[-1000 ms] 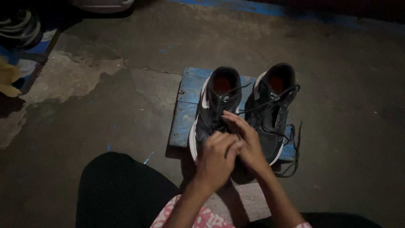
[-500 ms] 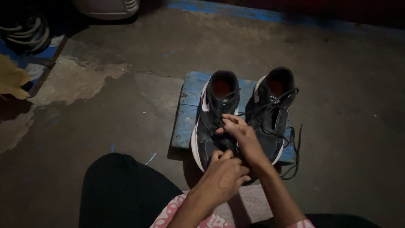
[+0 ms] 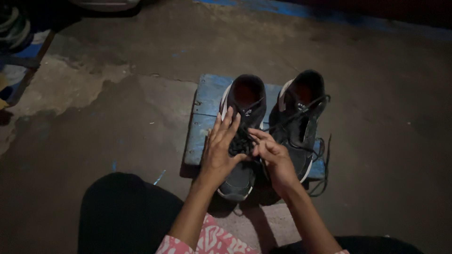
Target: The person unlaces one black sneaker, then begins to re-lace it. The second sneaker remains on the blue box. The person threads the laces through the eyelets and pulls them tight.
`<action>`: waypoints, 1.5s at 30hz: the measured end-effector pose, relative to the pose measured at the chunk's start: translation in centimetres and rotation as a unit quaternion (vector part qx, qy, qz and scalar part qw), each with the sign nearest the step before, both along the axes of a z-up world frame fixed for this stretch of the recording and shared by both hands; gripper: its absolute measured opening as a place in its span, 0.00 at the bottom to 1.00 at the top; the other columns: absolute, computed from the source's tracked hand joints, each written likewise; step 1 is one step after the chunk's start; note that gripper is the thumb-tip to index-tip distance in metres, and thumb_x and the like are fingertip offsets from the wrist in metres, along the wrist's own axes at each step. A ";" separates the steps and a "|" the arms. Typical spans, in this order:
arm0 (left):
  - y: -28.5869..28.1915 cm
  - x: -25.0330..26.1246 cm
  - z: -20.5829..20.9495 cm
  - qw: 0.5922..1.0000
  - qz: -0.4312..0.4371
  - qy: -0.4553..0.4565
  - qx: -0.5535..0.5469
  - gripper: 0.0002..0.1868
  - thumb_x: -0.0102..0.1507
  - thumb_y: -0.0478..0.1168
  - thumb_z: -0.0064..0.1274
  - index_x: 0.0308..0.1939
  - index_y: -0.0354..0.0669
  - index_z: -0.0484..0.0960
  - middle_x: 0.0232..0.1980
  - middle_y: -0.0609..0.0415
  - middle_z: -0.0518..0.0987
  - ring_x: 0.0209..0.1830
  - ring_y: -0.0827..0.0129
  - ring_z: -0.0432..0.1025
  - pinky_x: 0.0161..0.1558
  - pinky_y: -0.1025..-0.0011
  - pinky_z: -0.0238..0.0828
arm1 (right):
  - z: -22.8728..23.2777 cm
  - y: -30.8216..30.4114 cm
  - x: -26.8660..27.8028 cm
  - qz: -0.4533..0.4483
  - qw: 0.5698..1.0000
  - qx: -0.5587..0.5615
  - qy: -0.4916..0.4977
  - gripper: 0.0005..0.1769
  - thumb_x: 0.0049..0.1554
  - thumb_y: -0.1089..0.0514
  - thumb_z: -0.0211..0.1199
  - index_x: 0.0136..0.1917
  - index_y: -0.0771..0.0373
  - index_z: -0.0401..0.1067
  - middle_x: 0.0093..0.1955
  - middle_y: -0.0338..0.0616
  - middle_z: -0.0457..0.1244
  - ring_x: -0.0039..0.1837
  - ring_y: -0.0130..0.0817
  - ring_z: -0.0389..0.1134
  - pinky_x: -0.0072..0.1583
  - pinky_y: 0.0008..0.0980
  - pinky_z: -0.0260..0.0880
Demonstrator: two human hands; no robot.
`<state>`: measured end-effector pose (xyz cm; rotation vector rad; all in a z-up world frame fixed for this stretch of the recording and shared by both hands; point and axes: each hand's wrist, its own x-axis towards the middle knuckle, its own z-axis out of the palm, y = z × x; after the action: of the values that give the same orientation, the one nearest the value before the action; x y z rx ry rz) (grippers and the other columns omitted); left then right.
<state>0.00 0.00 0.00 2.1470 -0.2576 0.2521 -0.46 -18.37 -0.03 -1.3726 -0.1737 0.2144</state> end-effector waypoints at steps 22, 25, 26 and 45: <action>0.0 0.9 -2.6 0.998 -0.018 -0.025 -0.054 0.64 0.41 0.44 0.77 0.78 0.56 0.57 0.84 0.59 0.48 0.85 0.51 0.39 0.75 0.53 0.44 | 7.4 -6.0 -2.2 -0.312 0.822 -0.475 0.036 0.30 0.60 0.49 0.61 0.72 0.60 0.64 0.73 0.53 0.55 0.71 0.47 0.62 0.66 0.49 0.67; 0.1 0.9 -2.6 0.998 -0.018 -0.016 -0.051 0.64 0.41 0.44 0.77 0.78 0.56 0.57 0.84 0.59 0.48 0.85 0.51 0.39 0.75 0.54 0.45 | 6.9 -3.9 -2.4 -0.316 0.741 -0.584 -0.101 0.44 0.56 0.55 0.68 0.79 0.71 0.53 0.75 0.64 0.49 0.74 0.58 0.53 0.70 0.53 0.57; 0.1 0.9 -2.6 0.999 -0.018 -0.011 -0.050 0.64 0.41 0.44 0.77 0.78 0.57 0.57 0.83 0.59 0.48 0.84 0.51 0.39 0.75 0.54 0.44 | 6.7 -3.1 -2.7 -0.319 0.734 -0.579 -0.153 0.43 0.56 0.56 0.67 0.79 0.71 0.55 0.74 0.65 0.49 0.75 0.57 0.52 0.72 0.53 0.57; 0.7 0.9 -2.6 0.998 -0.025 -0.013 -0.051 0.64 0.42 0.44 0.77 0.78 0.54 0.56 0.84 0.57 0.48 0.84 0.50 0.40 0.75 0.55 0.45 | 4.8 2.8 -1.6 -0.158 0.831 -0.511 -0.154 0.14 0.59 0.63 0.66 0.58 0.64 0.69 0.50 0.49 0.68 0.50 0.39 0.73 0.51 0.36 0.71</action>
<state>0.86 0.66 -2.57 2.0342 -0.3079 0.2595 -2.09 -15.55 4.76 -2.4850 -0.0888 -0.2511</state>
